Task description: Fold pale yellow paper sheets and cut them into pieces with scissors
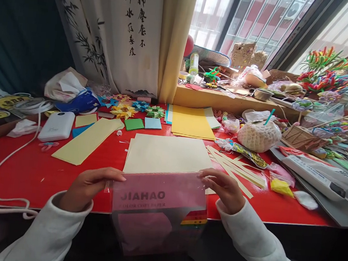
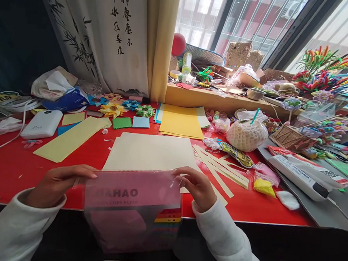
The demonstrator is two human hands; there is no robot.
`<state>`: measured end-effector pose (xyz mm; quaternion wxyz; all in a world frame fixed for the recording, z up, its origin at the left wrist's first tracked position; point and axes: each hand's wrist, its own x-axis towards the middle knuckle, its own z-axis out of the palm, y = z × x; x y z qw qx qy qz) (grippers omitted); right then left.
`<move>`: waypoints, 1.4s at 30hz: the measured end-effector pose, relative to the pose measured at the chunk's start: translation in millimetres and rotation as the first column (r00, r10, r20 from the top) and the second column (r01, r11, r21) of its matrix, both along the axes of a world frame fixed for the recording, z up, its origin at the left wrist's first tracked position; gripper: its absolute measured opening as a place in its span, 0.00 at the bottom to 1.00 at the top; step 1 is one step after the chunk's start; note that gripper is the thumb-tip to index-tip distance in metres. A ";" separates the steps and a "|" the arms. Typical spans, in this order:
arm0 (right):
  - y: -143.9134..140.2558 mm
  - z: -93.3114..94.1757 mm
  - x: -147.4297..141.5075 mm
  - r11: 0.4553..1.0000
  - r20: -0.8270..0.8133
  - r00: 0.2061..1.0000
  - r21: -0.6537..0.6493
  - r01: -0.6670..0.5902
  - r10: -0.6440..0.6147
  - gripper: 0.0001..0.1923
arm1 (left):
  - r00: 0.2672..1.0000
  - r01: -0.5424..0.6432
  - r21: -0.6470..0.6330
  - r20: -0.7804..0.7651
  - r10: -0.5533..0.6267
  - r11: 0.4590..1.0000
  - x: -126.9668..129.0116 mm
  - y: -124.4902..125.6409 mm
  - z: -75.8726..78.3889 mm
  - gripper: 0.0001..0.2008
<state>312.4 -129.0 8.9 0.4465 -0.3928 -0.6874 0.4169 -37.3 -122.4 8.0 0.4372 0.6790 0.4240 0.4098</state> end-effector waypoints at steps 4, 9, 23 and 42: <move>3.1 -2.3 2.9 0.998 0.019 0.999 0.046 -0.046 0.045 0.08 | 0.995 0.060 0.004 -0.080 -0.060 0.998 1.0 -0.7 3.3 0.09; 4.2 -1.5 6.1 0.995 0.082 0.994 0.063 -0.076 0.071 0.09 | 0.996 -0.033 0.047 -0.081 0.036 0.998 8.0 -10.6 6.3 0.10; -2.1 7.5 5.4 0.999 0.108 0.993 0.005 -0.048 0.047 0.08 | 0.777 -0.196 0.481 -0.455 0.435 0.854 28.3 -23.8 17.5 0.11; -44.8 29.5 -29.4 0.955 0.234 0.970 0.265 -0.134 0.072 0.14 | 0.525 0.322 0.073 -0.843 -0.114 0.944 67.7 -42.9 86.0 0.12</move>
